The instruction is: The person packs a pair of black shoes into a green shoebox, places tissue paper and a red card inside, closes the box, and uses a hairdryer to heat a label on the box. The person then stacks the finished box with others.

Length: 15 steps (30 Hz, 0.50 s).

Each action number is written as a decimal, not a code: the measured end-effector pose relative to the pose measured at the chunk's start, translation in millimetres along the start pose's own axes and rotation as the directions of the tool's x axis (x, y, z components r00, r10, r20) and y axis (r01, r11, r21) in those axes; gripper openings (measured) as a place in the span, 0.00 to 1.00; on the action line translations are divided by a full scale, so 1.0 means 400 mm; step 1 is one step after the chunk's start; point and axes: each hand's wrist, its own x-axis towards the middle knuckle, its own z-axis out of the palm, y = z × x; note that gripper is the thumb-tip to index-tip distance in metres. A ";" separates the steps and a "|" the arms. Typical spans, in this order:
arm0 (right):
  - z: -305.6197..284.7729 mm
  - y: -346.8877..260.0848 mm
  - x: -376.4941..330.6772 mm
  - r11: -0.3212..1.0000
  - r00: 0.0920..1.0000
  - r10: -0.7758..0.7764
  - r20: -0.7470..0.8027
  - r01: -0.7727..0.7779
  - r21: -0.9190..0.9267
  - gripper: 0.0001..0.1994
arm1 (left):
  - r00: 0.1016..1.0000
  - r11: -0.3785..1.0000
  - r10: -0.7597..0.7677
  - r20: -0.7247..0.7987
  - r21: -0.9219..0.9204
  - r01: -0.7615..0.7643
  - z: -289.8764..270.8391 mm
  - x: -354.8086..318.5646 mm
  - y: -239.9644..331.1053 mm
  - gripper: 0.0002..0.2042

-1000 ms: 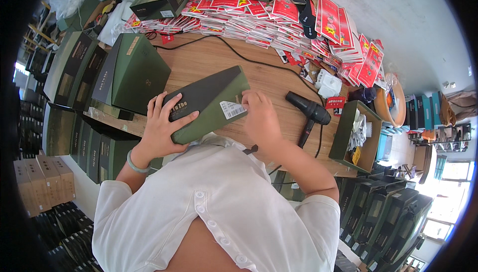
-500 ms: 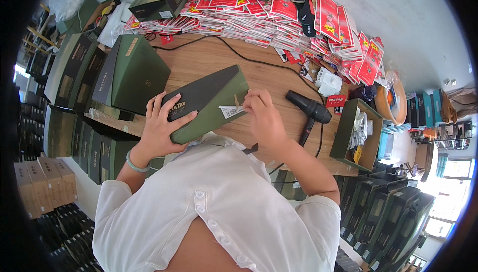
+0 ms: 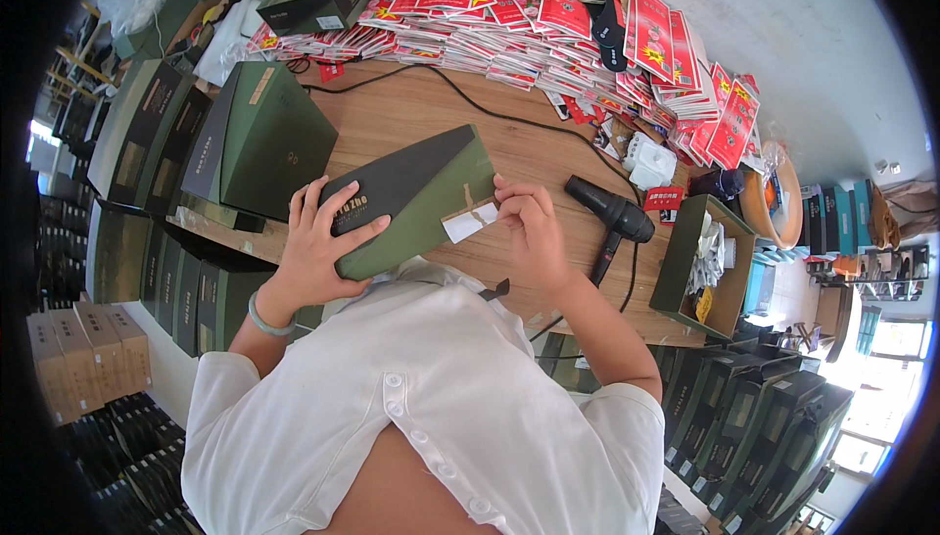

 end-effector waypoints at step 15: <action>-0.044 0.078 0.021 0.843 0.941 0.304 0.146 -0.338 0.418 0.06 | 1.000 1.000 0.005 -0.005 -0.004 -0.005 -0.002 0.003 -0.006 0.35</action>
